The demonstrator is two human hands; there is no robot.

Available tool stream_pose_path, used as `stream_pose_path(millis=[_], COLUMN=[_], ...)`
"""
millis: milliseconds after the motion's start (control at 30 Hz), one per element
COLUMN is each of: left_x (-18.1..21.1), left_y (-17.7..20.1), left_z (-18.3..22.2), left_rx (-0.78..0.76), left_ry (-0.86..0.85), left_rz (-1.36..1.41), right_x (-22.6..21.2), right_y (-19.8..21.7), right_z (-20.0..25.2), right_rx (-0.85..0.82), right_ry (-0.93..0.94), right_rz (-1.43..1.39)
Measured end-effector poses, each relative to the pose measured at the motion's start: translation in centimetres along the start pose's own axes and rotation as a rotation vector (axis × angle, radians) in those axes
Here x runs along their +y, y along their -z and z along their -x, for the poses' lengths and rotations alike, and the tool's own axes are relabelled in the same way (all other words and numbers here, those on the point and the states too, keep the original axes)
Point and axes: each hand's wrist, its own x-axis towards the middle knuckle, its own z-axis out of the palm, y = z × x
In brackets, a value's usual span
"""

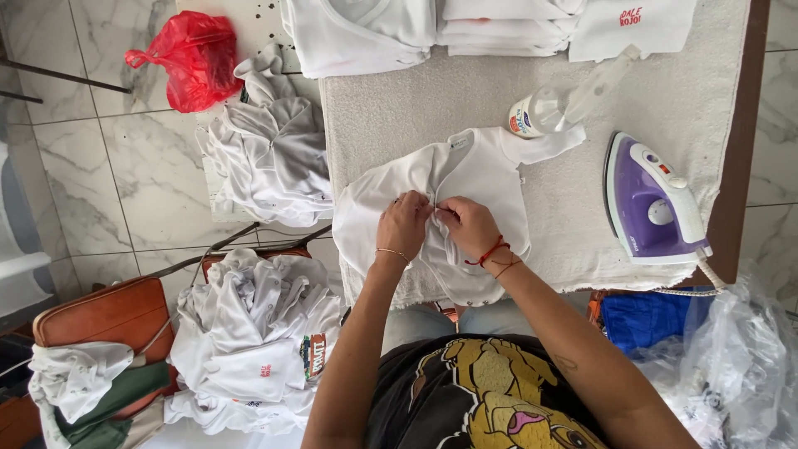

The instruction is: Ironing, snapping buttons, and folding baby onesies on a padded table.

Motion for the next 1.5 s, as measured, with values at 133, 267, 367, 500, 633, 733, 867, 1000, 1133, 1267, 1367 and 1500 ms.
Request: stream_pose_path(millis=[133,267,367,500,633,733,867,1000,1133,1267,1367,1500], left_x=[2.3,3.8,4.5,6.3,6.9,7.8,9.1,9.5,8.8,6.1,6.1,8.3], left_y=[1.5,3.0,3.2,4.5,4.8,5.3,6.0,6.9,6.5,6.7,10.8,17.1], left_z=[0.7,1.7,2.2,3.1,4.1,4.9,5.5,5.8,6.0,6.3,6.7,7.6], left_rx=[0.007,-0.049,-0.052,-0.091,-0.107,-0.121,-0.111,-0.123,-0.1,0.007,0.126,-0.062], left_ry=[-0.027,-0.001,-0.025,0.024,0.039,0.044,-0.015,-0.069,-0.052,-0.008,-0.034,-0.233], left_rz=[0.025,0.127,0.283,0.515,0.756,0.9,1.061,1.14,1.22,1.184,1.06,0.793], right_x=[-1.0,-2.7,-2.9,-4.1,-5.6,-6.4,-6.7,-7.1,-8.2,-8.5,-6.5,-6.4], right_y=[1.2,2.2,2.9,4.3,6.1,7.1,7.8,8.0,8.5,10.3,13.7,19.1], right_z=[0.4,1.4,1.8,2.8,3.4,4.1,4.8,5.2,6.4,6.8,7.5,10.0], right_rx=[-0.027,-0.067,-0.096,-0.22,-0.296,-0.407,-0.437,-0.424,-0.373,-0.252,-0.073,-0.431], right_ry=[0.024,0.01,0.017,0.051,0.103,0.106,0.14,0.207,0.156,0.254,0.311,0.253], right_rz=[0.017,-0.12,-0.159,-0.241,-0.302,-0.436,-0.557,-0.655,-0.728,-0.702,-0.7,-0.51])
